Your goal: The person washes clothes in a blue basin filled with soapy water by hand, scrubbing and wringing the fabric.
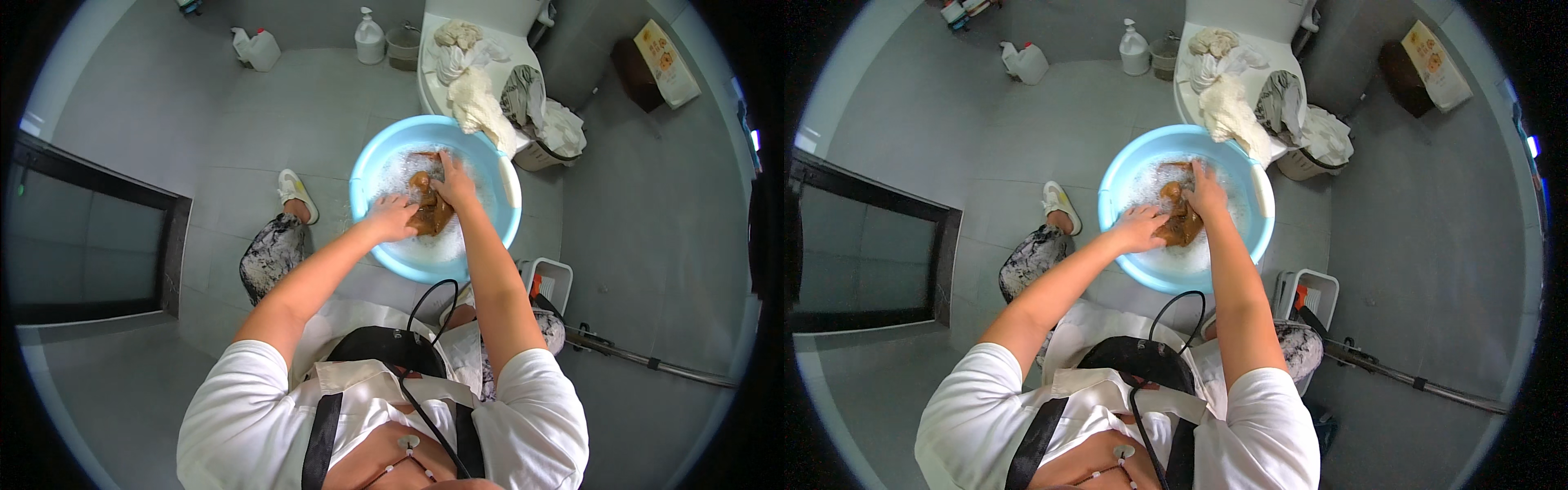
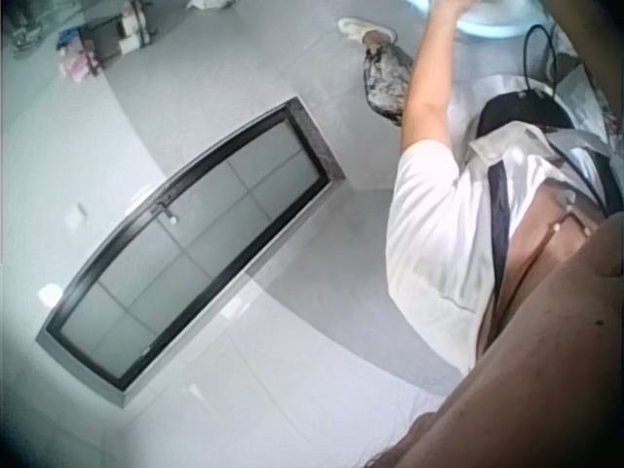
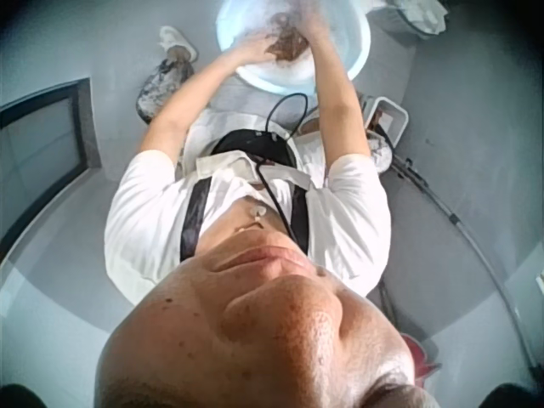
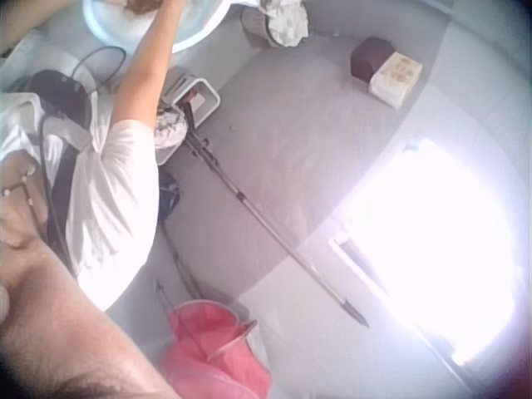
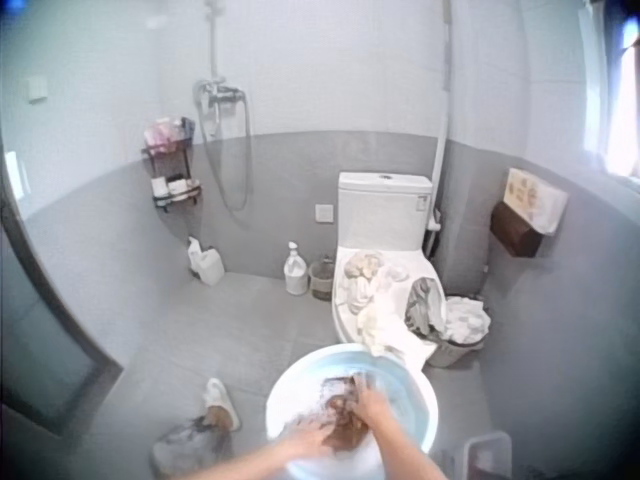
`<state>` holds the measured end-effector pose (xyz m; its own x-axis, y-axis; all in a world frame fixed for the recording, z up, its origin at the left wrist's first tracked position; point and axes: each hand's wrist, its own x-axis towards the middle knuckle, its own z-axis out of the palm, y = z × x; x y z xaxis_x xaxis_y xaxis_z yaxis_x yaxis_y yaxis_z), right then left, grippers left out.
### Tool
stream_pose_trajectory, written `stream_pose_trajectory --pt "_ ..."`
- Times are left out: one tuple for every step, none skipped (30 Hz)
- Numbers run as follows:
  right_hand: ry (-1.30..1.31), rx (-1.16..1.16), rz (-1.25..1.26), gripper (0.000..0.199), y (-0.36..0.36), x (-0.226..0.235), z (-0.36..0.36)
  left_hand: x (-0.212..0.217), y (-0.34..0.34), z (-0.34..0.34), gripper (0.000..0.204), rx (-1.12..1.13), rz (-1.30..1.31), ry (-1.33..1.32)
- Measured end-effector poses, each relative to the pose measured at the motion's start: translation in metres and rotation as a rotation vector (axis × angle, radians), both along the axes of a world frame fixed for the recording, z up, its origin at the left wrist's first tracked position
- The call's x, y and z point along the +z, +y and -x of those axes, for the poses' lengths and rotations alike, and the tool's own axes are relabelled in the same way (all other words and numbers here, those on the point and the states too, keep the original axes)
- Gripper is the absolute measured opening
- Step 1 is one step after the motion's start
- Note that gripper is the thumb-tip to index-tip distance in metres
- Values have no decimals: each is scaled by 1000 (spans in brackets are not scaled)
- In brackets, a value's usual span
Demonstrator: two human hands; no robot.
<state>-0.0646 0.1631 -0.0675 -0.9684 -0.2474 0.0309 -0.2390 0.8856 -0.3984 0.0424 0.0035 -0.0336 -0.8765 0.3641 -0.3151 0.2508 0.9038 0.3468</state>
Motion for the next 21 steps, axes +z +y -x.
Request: stream_pose_trajectory --pt "-126 -38 -47 59 -4 6 -4 -4 -1 -1 55 42 -39 43" --pt "-252 -77 -94 62 -9 10 -7 -11 -2 -1 53 82 -77 86" --pt "-285 -79 -62 62 -9 8 -8 -13 1 -1 50 117 -124 127" --pt "-319 -81 -29 63 -7 5 -9 -14 2 -1 44 149 -176 208" --pt "-352 -85 5 64 -5 0 -8 -17 1 -1 44 214 -236 222" --pt "-375 -63 -14 62 0 -15 -6 -23 2 2 44 272 -302 236" --pt "-396 -41 -32 59 6 -36 -3 -28 4 5 44 330 -370 251" --pt "-420 -14 -53 57 12 -46 -1 -30 5 9 45 356 -386 225" --pt "-476 22 55 56 18 -41 -2 -33 5 12 45 384 -401 196" --pt "-538 54 164 55 25 -30 -6 -35 5 13 46 409 -414 159" --pt "-599 84 275 54 30 -20 -9 -36 3 15 47 409 -430 150" --pt "-614 35 348 36 36 -15 -9 -37 4 17 47 403 -450 135" --pt "-688 17 472 29 38 1 -16 -35 2 19 48 407 -467 129" --pt "-760 -1 597 22 41 20 -21 -32 3 19 51 441 -450 116" --pt "-825 -21 728 18 42 42 -26 -31 3 18 52 438 -450 123" --pt "-901 -58 831 16 45 59 -35 -30 2 18 54 438 -447 134" --pt "-916 -52 965 14 48 71 -43 -29 2 18 55 441 -443 145" --pt "-930 -48 1102 13 52 79 -52 -24 3 16 59 445 -447 133" --pt "-943 -42 1238 12 56 83 -56 -21 5 16 60 432 -458 179" --pt "-957 -42 1300 12 62 80 -55 -18 6 17 61 420 -469 226" --pt "-935 -37 1361 13 64 82 -60 -14 8 16 62 410 -478 267"
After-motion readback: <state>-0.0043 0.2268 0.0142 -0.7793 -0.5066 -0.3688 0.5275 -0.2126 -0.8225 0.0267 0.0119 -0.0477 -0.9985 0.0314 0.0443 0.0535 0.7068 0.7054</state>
